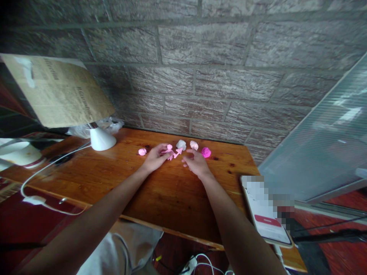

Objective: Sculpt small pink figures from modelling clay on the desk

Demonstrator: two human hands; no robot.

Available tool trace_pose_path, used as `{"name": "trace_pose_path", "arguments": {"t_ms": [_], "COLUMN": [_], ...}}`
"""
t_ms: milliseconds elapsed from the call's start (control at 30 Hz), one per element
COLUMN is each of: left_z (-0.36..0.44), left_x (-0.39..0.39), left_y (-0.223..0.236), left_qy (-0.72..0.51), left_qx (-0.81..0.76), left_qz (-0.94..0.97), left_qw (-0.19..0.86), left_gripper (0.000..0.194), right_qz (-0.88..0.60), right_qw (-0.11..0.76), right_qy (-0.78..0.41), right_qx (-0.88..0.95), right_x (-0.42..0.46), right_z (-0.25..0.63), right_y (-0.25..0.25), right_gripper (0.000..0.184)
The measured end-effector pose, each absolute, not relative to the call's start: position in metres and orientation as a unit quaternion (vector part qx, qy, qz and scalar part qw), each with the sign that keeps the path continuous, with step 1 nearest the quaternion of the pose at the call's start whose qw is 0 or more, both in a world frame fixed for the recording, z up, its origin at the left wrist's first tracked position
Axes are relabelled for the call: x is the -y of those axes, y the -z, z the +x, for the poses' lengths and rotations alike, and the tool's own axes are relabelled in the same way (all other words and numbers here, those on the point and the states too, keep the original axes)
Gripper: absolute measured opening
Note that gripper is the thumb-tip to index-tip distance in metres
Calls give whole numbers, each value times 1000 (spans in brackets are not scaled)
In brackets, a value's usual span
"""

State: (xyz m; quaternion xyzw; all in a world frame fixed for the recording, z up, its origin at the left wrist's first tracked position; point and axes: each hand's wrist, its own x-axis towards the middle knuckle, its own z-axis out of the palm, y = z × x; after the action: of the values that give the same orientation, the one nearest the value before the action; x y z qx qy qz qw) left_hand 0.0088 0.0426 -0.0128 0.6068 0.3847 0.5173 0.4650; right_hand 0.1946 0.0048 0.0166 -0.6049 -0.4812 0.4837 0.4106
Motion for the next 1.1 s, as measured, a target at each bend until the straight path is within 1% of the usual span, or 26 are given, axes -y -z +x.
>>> {"name": "trace_pose_path", "arguments": {"t_ms": [200,367,467,600,767,933,1100], "left_z": [7,7,6,6,6,6,7], "left_x": [-43,-45,-45,-44,-44,-45,-44], "left_y": [14,15,15,15,15,17,15], "left_qy": [-513,-516,-511,-507,-504,-506,-506], "left_qx": [-383,-383,-388,-383,-383,-382,-380], "left_qz": [617,625,635,639,639,638,633], "left_qw": [458,443,429,432,436,437,447], "left_gripper": [29,34,32,27,28,30,36], "right_qz": [-609,-610,-610,-616,-615,-610,-610], "right_qw": [401,399,399,409,426,429,427], "right_qy": [-471,-471,-471,-457,-448,-451,-454], "right_qx": [496,496,496,494,490,490,489], "right_x": [-6,-5,-5,-7,-7,-8,-10], "right_z": [195,195,195,195,194,194,195], "right_y": [-15,-16,-15,-14,-13,-11,-8], "right_gripper": [36,39,39,34,26,25,26]}}
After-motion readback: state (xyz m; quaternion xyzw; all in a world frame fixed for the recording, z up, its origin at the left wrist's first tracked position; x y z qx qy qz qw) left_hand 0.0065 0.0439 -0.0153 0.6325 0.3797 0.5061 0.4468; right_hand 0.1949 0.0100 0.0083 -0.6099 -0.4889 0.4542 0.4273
